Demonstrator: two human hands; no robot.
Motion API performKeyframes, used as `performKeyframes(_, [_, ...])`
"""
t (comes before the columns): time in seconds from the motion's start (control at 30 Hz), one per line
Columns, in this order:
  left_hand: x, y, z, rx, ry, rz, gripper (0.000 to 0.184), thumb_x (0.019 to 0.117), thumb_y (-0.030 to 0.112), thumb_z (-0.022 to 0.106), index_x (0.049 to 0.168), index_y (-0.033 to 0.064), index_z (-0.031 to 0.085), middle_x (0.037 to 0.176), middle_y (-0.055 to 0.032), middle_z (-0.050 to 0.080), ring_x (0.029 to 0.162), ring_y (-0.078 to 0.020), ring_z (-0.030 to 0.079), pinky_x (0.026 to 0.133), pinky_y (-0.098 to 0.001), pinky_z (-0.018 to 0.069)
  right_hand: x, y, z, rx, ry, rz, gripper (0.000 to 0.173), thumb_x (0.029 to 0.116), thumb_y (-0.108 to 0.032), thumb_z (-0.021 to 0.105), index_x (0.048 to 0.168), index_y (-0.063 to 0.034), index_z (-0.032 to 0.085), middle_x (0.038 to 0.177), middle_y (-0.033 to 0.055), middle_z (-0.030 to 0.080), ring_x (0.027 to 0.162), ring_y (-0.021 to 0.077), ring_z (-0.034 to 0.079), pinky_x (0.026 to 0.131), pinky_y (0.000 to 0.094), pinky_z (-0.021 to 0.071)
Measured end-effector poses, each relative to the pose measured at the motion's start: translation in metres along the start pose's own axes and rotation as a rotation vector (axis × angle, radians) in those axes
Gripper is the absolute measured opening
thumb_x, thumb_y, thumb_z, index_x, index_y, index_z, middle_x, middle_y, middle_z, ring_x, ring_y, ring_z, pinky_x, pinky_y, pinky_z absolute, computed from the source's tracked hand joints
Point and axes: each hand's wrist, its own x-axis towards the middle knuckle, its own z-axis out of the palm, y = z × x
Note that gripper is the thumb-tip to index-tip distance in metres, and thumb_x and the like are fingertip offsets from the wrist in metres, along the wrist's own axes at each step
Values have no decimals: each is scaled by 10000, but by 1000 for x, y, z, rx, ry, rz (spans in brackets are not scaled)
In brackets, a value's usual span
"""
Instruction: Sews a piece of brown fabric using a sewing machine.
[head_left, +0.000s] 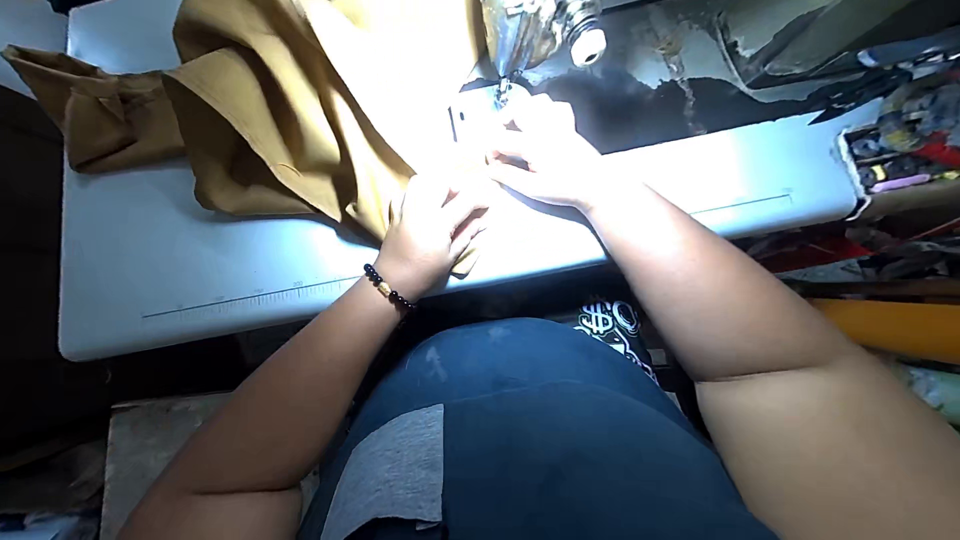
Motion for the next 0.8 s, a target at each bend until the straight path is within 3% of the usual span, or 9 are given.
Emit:
performKeyframes(0.13, [-1, 3, -2, 175, -27, 109, 289, 1040, 344, 543, 1176, 199, 753, 1253, -90, 690, 1213, -360, 594, 977, -588, 419, -1, -1, -1, 36, 8, 0, 330, 1000, -345, 504, 1129, -170, 752, 1265, 151, 609, 1281, 367, 490, 1025, 591, 313])
performKeyframes(0.23, [0, 0, -1, 252, -5, 225, 289, 1060, 312, 509, 1146, 183, 753, 1374, 13, 670, 1299, -268, 587, 1011, -557, 387, -1, -1, -1, 66, 36, -16, 304, 995, -330, 524, 1089, -167, 762, 1228, 157, 620, 1255, 367, 511, 1010, 588, 326])
performKeyframes(0.3, [2, 0, -2, 227, -46, 217, 303, 1066, 308, 493, 1170, 179, 747, 1409, 34, 652, 1314, -243, 581, 1022, -538, 381, -1, -1, -1, 62, 29, -4, 305, 995, -329, 514, 1075, -167, 760, 1225, 155, 621, 1259, 359, 512, 1006, 579, 330])
performKeyframes(0.5, [4, 8, -2, 177, -85, 117, 285, 1055, 284, 506, 1173, 179, 743, 1345, 30, 689, 1258, -235, 604, 964, -527, 400, 1, -3, -3, 87, 6, 38, 259, 966, -327, 547, 1024, -157, 734, 1195, 132, 618, 1262, 347, 500, 1018, 574, 320])
performKeyframes(0.6, [7, 17, 0, 202, -91, 50, 283, 1055, 294, 502, 1164, 186, 740, 1307, 23, 705, 1252, -251, 607, 970, -557, 388, 3, -3, -5, 166, 79, 85, 281, 951, -309, 581, 1101, -123, 728, 1171, 132, 643, 1220, 345, 541, 977, 566, 377])
performKeyframes(0.63, [11, 21, 0, 236, -105, 24, 295, 1059, 296, 487, 1186, 193, 733, 1309, 26, 703, 1255, -255, 605, 970, -562, 389, 3, -2, -8, 232, 133, 117, 281, 962, -258, 582, 1135, -84, 718, 1178, 137, 648, 1210, 320, 553, 999, 529, 406])
performKeyframes(0.7, [25, 27, 4, 300, -120, -25, 288, 1063, 291, 479, 1191, 180, 712, 1293, 4, 699, 1228, -275, 607, 959, -560, 391, 2, 1, -12, 354, 264, 192, 261, 980, -113, 545, 1171, 5, 678, 1169, 161, 664, 1158, 230, 594, 1020, 372, 450])
performKeyframes(0.77, [42, 28, 9, 348, -124, -69, 308, 1074, 299, 436, 1232, 178, 671, 1445, 33, 609, 1256, -261, 578, 943, -553, 375, 1, 3, -16, 350, 351, 279, 247, 977, -46, 525, 1167, 28, 666, 1129, 151, 681, 1069, 159, 621, 959, 279, 476])
performKeyframes(0.8, [50, 26, 12, 353, -133, -92, 327, 1077, 308, 417, 1263, 178, 652, 1523, 46, 544, 1318, -256, 551, 962, -574, 376, 0, 5, -16, 299, 376, 300, 252, 954, -25, 523, 1141, 32, 680, 1098, 160, 696, 1047, 180, 636, 950, 297, 482])
